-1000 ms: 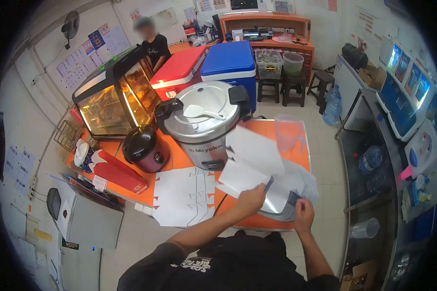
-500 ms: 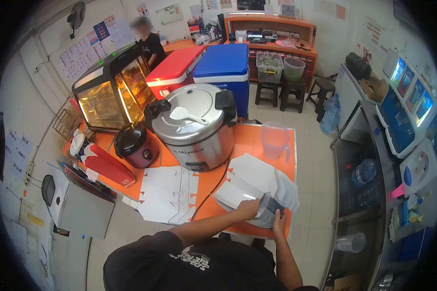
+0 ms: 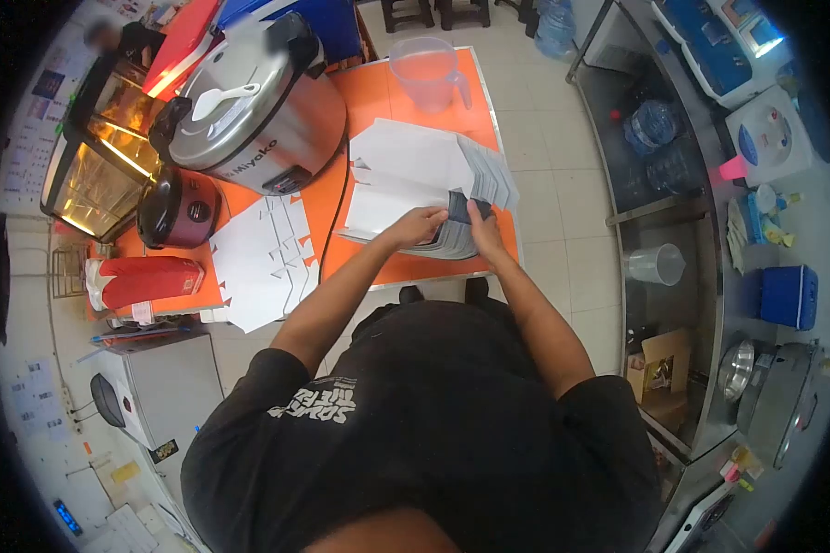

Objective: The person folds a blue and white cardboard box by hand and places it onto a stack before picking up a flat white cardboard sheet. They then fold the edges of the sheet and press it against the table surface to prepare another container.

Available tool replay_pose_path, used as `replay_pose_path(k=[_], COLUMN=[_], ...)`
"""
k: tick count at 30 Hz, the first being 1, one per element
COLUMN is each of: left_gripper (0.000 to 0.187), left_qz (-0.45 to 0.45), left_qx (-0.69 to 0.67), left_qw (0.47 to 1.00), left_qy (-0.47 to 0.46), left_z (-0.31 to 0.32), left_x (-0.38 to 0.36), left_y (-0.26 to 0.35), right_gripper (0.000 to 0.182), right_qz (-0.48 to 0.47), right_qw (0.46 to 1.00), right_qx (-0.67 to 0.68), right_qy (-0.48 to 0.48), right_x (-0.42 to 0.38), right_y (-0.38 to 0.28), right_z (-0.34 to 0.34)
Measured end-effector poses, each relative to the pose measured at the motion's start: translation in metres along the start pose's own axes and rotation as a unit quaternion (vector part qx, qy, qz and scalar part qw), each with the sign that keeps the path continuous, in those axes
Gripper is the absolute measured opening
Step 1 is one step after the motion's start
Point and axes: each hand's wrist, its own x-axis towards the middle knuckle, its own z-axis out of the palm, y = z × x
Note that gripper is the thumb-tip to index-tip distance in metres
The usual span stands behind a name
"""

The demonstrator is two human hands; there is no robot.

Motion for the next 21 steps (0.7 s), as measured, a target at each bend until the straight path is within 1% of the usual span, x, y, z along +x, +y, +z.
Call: replay_pose_path(k=[1, 2, 3, 4, 5, 6, 7, 8, 9, 10, 11, 12, 14, 15, 16, 17, 18, 19, 20, 21], left_gripper=[0.042, 0.042, 0.044, 0.047, 0.049, 0.052, 0.055, 0.058, 0.058, 0.055, 0.052, 0.049, 0.042, 0.041, 0.041, 0.041, 0.041, 0.045, 0.045, 0.047], left_qz=[-0.004, -0.008, -0.041, 0.173, 0.178, 0.119, 0.058, 0.021, 0.036, -0.021, 0.002, 0.023, -0.008, -0.045, -0.042, -0.092, -0.138, -0.125, -0.12, -0.067], left_qx=[0.06, 0.119, 0.135, 0.226, 0.233, 0.232, 0.103, 0.101, 0.068, 0.102, 0.128, 0.153, 0.196, 0.153, 0.15, 0.007, -0.138, -0.126, -0.125, 0.134], left_qw=[0.998, 0.993, 0.99, 0.959, 0.956, 0.965, 0.993, 0.994, 0.997, 0.994, 0.99, 0.984, 0.973, 0.985, 0.985, 0.996, 0.979, 0.981, 0.982, 0.989], left_qy=[-0.004, -0.007, -0.023, 0.016, 0.026, 0.017, 0.026, 0.022, 0.032, 0.015, 0.053, 0.087, 0.124, 0.071, 0.074, 0.011, -0.054, -0.076, -0.073, 0.015], left_z=[0.005, 0.008, 0.009, 0.014, 0.013, 0.015, 0.012, 0.01, 0.014, 0.014, 0.021, 0.027, 0.036, 0.031, 0.028, 0.019, 0.01, -0.002, -0.011, -0.019], left_x=[0.002, 0.003, 0.007, 0.021, 0.026, 0.037, 0.023, 0.021, 0.026, 0.021, 0.02, 0.021, 0.011, 0.008, 0.004, 0.005, 0.005, 0.003, -0.001, -0.007], left_y=[-0.002, 0.0, -0.003, -0.049, -0.056, -0.076, -0.053, -0.043, -0.051, -0.034, -0.033, -0.032, -0.017, -0.01, -0.011, -0.012, -0.015, -0.014, -0.018, -0.023], right_gripper=[0.084, 0.08, 0.077, 0.075, 0.074, 0.067, 0.067, 0.069, 0.063, 0.076, 0.089, 0.089, 0.107, 0.12, 0.12, 0.124, 0.127, 0.127, 0.13, 0.133], right_qz=[-0.001, 0.012, 0.021, -0.029, -0.092, -0.109, -0.13, -0.113, -0.181, -0.151, -0.115, -0.13, -0.033, -0.016, -0.019, -0.002, 0.017, 0.011, 0.019, 0.027], right_qw=[1.0, 0.995, 0.981, 0.995, 0.99, 0.986, 0.98, 0.982, 0.974, 0.982, 0.988, 0.986, 0.997, 0.998, 0.997, 0.998, 0.997, 0.997, 0.996, 0.992], right_qx=[0.0, -0.083, -0.164, -0.095, -0.026, 0.051, 0.085, 0.106, 0.118, 0.083, 0.046, 0.045, -0.056, -0.042, -0.046, -0.054, -0.064, -0.065, -0.091, -0.117], right_qy=[-0.001, 0.049, 0.097, -0.002, -0.109, -0.119, -0.12, -0.106, -0.066, -0.08, -0.09, -0.094, -0.037, -0.051, -0.051, -0.042, -0.033, -0.032, -0.002, 0.027], right_x=[-0.003, -0.009, -0.013, -0.027, -0.04, -0.032, -0.028, -0.032, -0.016, -0.028, -0.042, -0.04, -0.036, -0.034, -0.037, -0.035, -0.035, -0.034, -0.031, -0.027], right_y=[-0.004, -0.007, -0.013, -0.034, -0.053, -0.043, -0.041, -0.037, -0.013, -0.025, -0.037, -0.037, -0.033, -0.034, -0.035, -0.039, -0.042, -0.041, -0.039, -0.038], right_z=[0.004, 0.012, 0.017, 0.006, -0.007, -0.005, -0.005, -0.007, 0.001, -0.002, -0.006, -0.001, 0.01, 0.009, 0.008, 0.009, 0.009, 0.01, 0.013, 0.016])
